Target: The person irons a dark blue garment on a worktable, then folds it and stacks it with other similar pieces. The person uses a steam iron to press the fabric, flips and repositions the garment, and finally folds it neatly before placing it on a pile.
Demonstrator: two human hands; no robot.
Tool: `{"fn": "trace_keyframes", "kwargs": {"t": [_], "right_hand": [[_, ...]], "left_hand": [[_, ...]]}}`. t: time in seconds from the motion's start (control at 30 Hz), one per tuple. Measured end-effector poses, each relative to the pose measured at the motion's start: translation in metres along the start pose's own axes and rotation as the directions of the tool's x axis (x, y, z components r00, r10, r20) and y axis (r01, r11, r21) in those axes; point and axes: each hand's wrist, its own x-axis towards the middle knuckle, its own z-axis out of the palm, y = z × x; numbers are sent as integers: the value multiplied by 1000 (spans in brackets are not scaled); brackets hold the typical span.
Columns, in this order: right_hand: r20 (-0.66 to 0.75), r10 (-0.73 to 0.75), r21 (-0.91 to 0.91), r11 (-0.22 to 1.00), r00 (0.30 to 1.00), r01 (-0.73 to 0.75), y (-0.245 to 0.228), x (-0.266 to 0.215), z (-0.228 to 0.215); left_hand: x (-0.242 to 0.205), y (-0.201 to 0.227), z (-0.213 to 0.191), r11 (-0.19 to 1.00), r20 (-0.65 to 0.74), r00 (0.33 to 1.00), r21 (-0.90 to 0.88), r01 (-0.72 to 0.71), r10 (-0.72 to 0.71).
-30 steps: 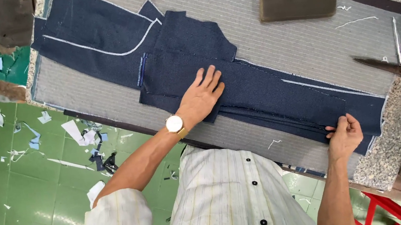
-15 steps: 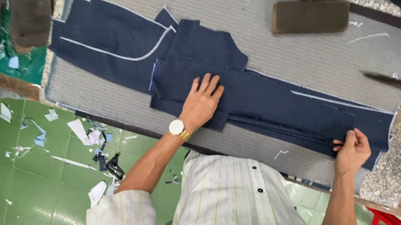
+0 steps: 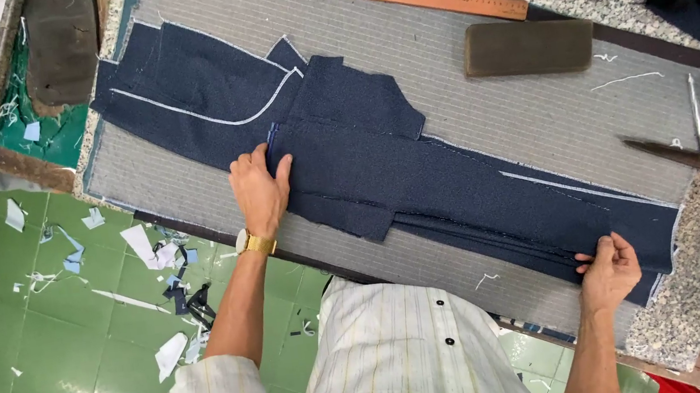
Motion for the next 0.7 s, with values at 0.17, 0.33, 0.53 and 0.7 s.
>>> {"fn": "trace_keyframes", "kwargs": {"t": [0.17, 0.33, 0.53, 0.7], "right_hand": [[4, -26, 4, 1000, 1000, 26, 13, 5, -5], [-1, 14, 11, 1000, 1000, -14, 5, 0, -3], [-51, -143, 119, 982, 988, 148, 20, 2, -1], [-29, -135, 104, 985, 990, 138, 23, 5, -3]], "left_hand": [[9, -6, 18, 986, 25, 991, -100, 135, -133], [3, -7, 24, 1000, -84, 996, -12, 4, -5], [0, 7, 12, 999, -71, 997, 38, 22, -20], [2, 15, 10, 990, 71, 988, -3, 138, -137]]}}
